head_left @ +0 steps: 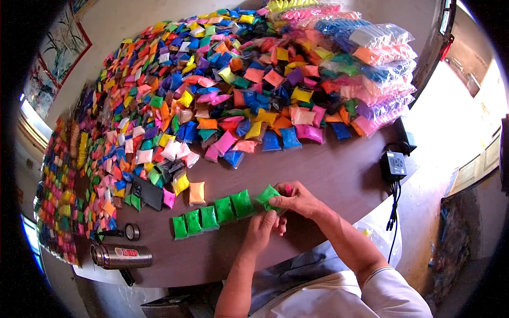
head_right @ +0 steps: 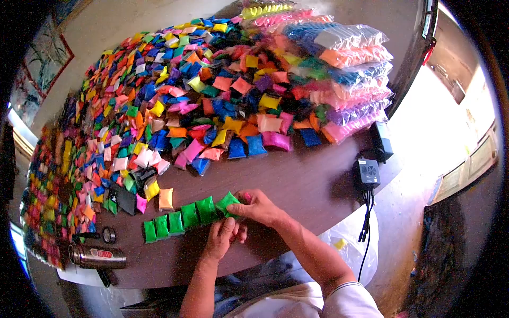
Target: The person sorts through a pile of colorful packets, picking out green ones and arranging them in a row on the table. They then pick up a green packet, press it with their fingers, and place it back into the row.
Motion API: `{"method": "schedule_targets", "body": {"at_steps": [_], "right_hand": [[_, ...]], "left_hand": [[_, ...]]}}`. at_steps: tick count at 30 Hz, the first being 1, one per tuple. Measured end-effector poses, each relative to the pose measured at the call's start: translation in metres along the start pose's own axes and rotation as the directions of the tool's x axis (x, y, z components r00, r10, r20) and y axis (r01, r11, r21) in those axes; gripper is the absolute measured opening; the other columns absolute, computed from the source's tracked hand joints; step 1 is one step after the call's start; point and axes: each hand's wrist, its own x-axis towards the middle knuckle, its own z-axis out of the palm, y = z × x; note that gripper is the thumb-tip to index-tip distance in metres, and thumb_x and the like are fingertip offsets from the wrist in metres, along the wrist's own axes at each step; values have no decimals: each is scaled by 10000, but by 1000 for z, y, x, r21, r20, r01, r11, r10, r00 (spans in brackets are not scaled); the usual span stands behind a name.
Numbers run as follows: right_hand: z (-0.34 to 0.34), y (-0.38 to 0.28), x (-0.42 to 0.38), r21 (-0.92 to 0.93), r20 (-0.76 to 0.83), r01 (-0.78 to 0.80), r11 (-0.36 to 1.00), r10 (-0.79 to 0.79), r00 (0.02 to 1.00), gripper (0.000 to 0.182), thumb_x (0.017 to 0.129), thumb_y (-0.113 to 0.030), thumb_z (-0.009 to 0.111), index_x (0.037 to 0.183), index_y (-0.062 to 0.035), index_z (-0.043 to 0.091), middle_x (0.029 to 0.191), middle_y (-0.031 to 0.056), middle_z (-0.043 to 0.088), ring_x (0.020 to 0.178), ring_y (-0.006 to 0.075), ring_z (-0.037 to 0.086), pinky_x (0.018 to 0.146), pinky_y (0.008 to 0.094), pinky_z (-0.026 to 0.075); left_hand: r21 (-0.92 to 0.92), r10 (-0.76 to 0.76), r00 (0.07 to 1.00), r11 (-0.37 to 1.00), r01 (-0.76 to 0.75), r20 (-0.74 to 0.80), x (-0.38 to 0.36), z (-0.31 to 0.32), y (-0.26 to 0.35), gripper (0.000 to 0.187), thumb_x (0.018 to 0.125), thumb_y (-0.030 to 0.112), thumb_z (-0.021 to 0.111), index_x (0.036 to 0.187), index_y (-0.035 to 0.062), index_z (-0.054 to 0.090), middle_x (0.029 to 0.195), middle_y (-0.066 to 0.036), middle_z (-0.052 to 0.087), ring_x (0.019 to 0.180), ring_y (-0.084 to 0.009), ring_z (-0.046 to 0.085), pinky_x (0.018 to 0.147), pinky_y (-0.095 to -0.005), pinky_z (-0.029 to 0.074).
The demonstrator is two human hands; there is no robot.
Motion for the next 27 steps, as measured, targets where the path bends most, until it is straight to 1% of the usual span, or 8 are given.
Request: {"method": "schedule_targets", "body": {"at_steps": [5,11,15,17,21,23,25,27], "right_hand": [[-3,5,2,-31,9,-5,999,6,1000,252,876,-224,664,953,8,602,783,19,620,698,96,592,622,246,496],[-3,6,0,106,-31,23,994,-20,999,147,861,-154,641,902,-19,600,774,-8,610,689,75,558,632,237,467],[-12,18,4,-22,-80,41,999,-42,996,140,833,-151,651,880,-27,606,754,-26,595,667,63,534,609,228,444],[-11,18,3,-78,-69,54,996,-59,996,139,830,-154,654,869,-30,607,740,-33,586,656,59,525,593,225,432],[-13,16,4,-117,-275,164,980,-190,942,118,845,-147,656,848,-36,615,736,-53,566,674,50,496,577,224,408],[-13,17,8,-189,-369,190,963,-249,895,125,845,-117,660,901,-23,600,766,-48,562,696,50,501,592,233,426],[-9,30,19,-272,-382,226,935,-321,867,203,820,-118,690,948,-10,576,772,-10,566,721,68,511,614,252,445],[-5,32,21,-626,-331,148,766,-432,839,266,782,-132,720,956,-6,564,770,72,586,723,124,537,637,287,459]], "left_hand": [[90,-4,1000,996,3,16,-1,0,3,441,962,419,462,712,56,476,773,-102,605,681,-154,560,602,-283,455],[103,-22,999,995,19,31,-3,1,8,415,984,365,445,720,45,469,845,-104,583,706,-149,548,638,-277,459],[53,-9,1000,999,11,-24,-5,0,6,445,965,408,461,708,45,481,807,-117,614,668,-146,556,597,-270,450],[115,-12,998,993,4,64,-3,-4,7,439,968,390,463,696,44,473,829,-109,611,683,-146,556,602,-275,451],[47,34,999,998,-36,41,0,-5,2,431,970,362,468,680,43,468,830,-88,597,681,-135,542,600,-273,445],[115,49,982,991,-70,183,-1,-6,1,414,969,336,476,680,39,480,816,-70,582,675,-123,531,603,-268,443],[133,45,983,989,-70,180,-3,-4,4,348,978,297,478,781,21,557,720,-18,558,655,-66,498,618,-226,431],[134,26,982,990,-52,187,-5,-2,7,342,965,291,501,786,11,585,664,-4,544,635,-63,496,603,-224,427]]}}
